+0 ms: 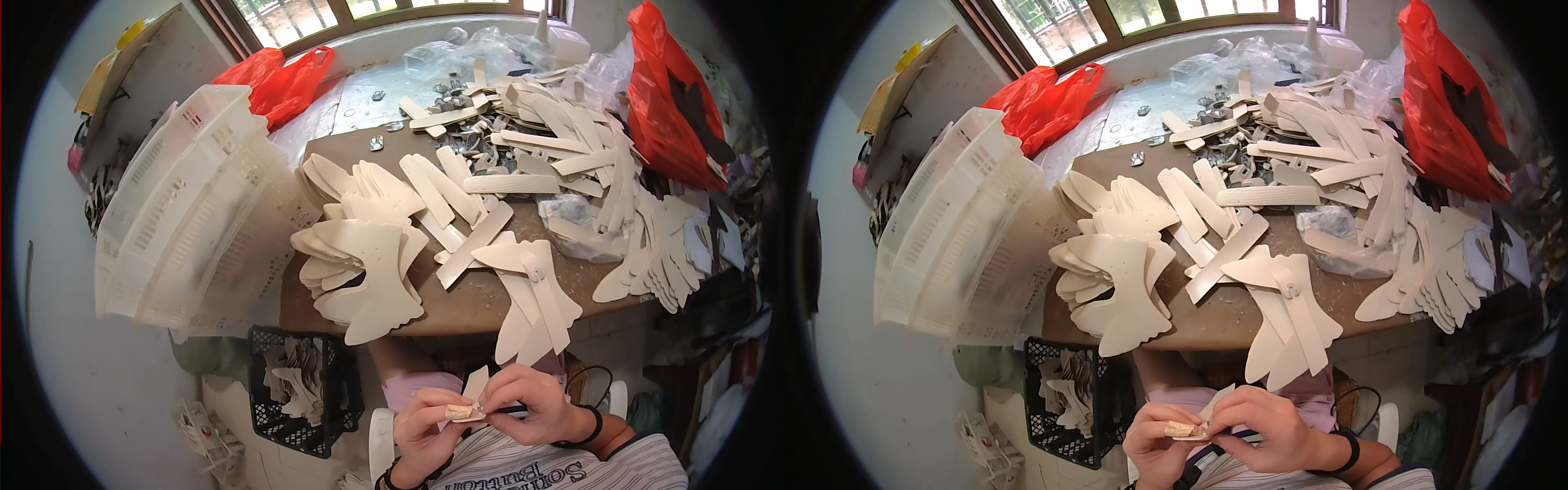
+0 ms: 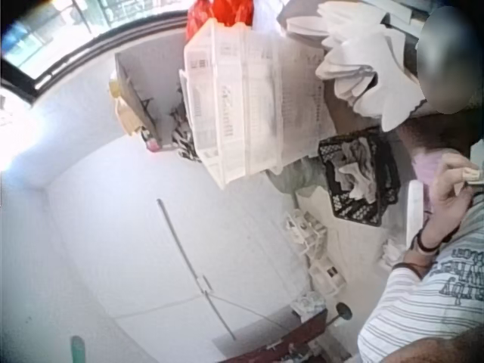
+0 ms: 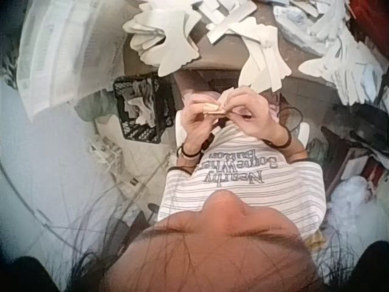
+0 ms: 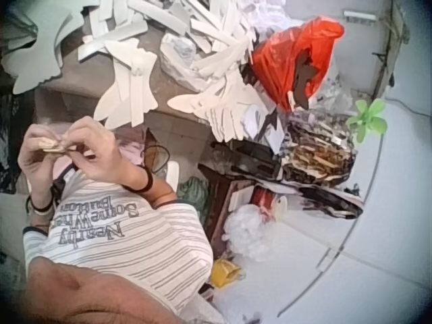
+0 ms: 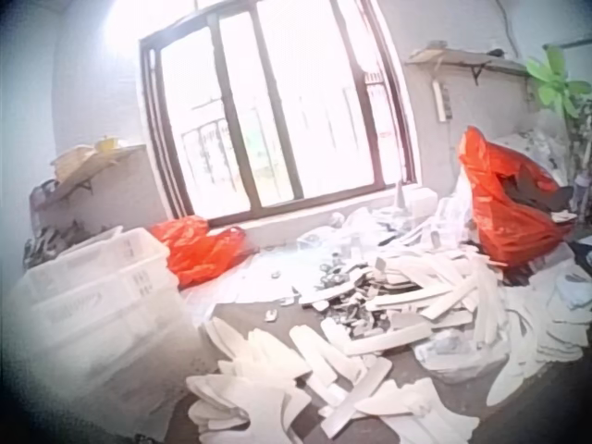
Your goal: Manually attaching small metal fasteners or eyelets to white shoe upper components.
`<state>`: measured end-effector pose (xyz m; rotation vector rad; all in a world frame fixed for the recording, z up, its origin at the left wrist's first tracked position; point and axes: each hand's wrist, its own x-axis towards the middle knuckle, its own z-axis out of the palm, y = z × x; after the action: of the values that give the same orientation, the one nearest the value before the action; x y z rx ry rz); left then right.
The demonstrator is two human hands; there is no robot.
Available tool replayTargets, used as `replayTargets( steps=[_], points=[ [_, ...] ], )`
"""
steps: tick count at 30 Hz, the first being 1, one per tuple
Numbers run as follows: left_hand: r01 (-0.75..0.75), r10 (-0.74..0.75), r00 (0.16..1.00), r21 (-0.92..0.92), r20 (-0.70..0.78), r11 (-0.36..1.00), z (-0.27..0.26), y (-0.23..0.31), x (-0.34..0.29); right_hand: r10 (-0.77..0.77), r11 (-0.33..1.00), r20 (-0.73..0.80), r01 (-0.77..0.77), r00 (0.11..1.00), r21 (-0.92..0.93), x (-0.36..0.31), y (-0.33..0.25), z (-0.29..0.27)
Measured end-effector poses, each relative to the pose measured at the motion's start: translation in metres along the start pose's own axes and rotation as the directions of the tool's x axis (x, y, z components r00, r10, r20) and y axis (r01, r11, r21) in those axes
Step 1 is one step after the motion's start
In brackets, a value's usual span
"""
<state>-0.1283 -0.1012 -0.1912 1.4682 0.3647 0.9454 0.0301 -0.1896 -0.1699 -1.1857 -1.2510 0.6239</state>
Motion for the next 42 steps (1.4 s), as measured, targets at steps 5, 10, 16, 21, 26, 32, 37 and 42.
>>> replayTargets(
  steps=[5, 10, 16, 21, 26, 32, 37, 42],
  points=[
    [0.016, -0.006, 0.999, 0.236, -0.040, 0.972, -0.005, 0.006, -0.008, -0.050, 0.994, 0.001, 0.050, 0.999, -0.094, -0.004, 0.001, 0.003],
    [0.027, -0.024, 1.000, 0.234, -0.013, 0.972, -0.001, 0.010, -0.005, -0.089, 0.988, 0.048, 0.094, 0.995, -0.123, -0.006, 0.009, 0.001],
    [0.085, -0.050, 0.970, 0.138, -0.240, 0.987, 0.002, 0.003, -0.003, -0.220, 0.963, -0.007, 0.216, 0.975, -0.161, -0.002, 0.011, 0.004],
    [0.058, -0.041, 0.996, 0.228, -0.080, 0.972, -0.005, 0.002, 0.000, -0.220, 0.958, -0.002, 0.216, 0.975, -0.189, 0.000, 0.013, 0.009],
    [-0.078, 0.083, 0.997, 0.281, -0.006, 0.956, -0.005, 0.005, 0.005, -0.146, 0.977, -0.001, 0.144, 0.989, -0.159, -0.004, 0.013, 0.006],
    [-0.009, 0.095, 0.989, 0.593, -0.113, 0.805, -0.028, 0.001, 0.065, 0.125, 0.991, -0.113, -0.118, 0.986, 0.066, -0.007, 0.020, -0.005],
    [0.179, 0.276, 0.917, 0.916, -0.288, 0.360, -0.053, -0.063, 0.126, 0.333, 0.802, -0.059, -0.250, 0.941, 0.542, -0.005, 0.018, -0.003],
    [0.222, 0.188, 0.881, 0.730, -0.434, 0.646, -0.052, -0.070, 0.127, 0.280, 0.856, -0.050, -0.226, 0.959, 0.464, -0.012, 0.021, -0.012]
  ],
)
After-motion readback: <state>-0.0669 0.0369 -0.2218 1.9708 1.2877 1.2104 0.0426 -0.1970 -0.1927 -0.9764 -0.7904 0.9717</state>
